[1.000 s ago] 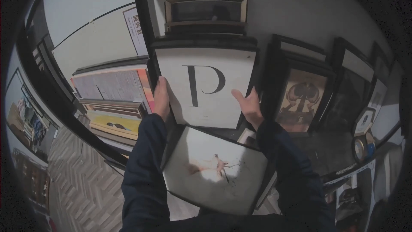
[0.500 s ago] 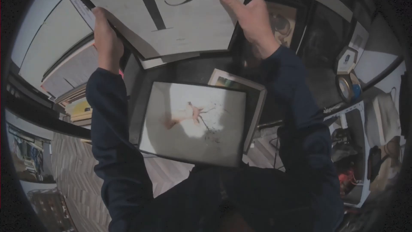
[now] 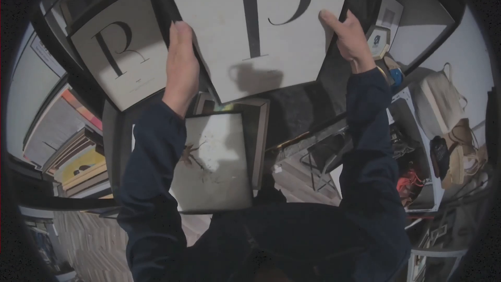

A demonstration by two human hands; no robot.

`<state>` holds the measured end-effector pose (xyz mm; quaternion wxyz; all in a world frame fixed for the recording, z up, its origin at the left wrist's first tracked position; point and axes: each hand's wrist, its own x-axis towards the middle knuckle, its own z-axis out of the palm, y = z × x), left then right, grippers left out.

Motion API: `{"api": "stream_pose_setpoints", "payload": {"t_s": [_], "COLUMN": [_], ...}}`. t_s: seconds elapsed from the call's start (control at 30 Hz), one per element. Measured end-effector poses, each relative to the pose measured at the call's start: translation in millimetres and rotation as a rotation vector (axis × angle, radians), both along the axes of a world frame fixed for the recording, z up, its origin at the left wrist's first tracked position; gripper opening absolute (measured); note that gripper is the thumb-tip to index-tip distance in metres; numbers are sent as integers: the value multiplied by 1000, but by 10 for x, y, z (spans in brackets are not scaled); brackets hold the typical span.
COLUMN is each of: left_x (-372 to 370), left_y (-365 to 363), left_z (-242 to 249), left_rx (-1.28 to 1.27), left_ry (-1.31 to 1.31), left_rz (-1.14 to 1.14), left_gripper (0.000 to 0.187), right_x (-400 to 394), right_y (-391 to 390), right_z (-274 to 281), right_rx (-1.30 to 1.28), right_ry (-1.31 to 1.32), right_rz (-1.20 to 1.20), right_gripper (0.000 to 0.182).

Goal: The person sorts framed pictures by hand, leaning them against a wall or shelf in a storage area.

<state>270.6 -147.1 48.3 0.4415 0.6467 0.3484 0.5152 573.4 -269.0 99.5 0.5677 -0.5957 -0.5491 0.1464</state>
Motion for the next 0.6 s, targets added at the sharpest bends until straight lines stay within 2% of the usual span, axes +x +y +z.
{"api": "stream_pose_setpoints", "payload": {"t_s": [0.17,0.4,0.5,0.6], "left_x": [809,1794,1986,2129], "left_y": [-212,-264,-305,-389], "left_z": [-182,-635,-691,-639], "left_rx": [-121,-103,-39,-112], "left_ry": [110,109,136,220], "left_rz": [-62,-226,-270,-244], "left_gripper": [86,89,78,79], "right_x": [897,2102,2447,2628], "right_y": [-118,-169,-195,-147], "right_z": [-342,-806,-945,-1084], "right_rx": [-109,-233,-248,-283], "right_ry": [153,226,333,434], "right_rz": [-5,-119,22,74], "right_gripper": [76,77,80,79]}}
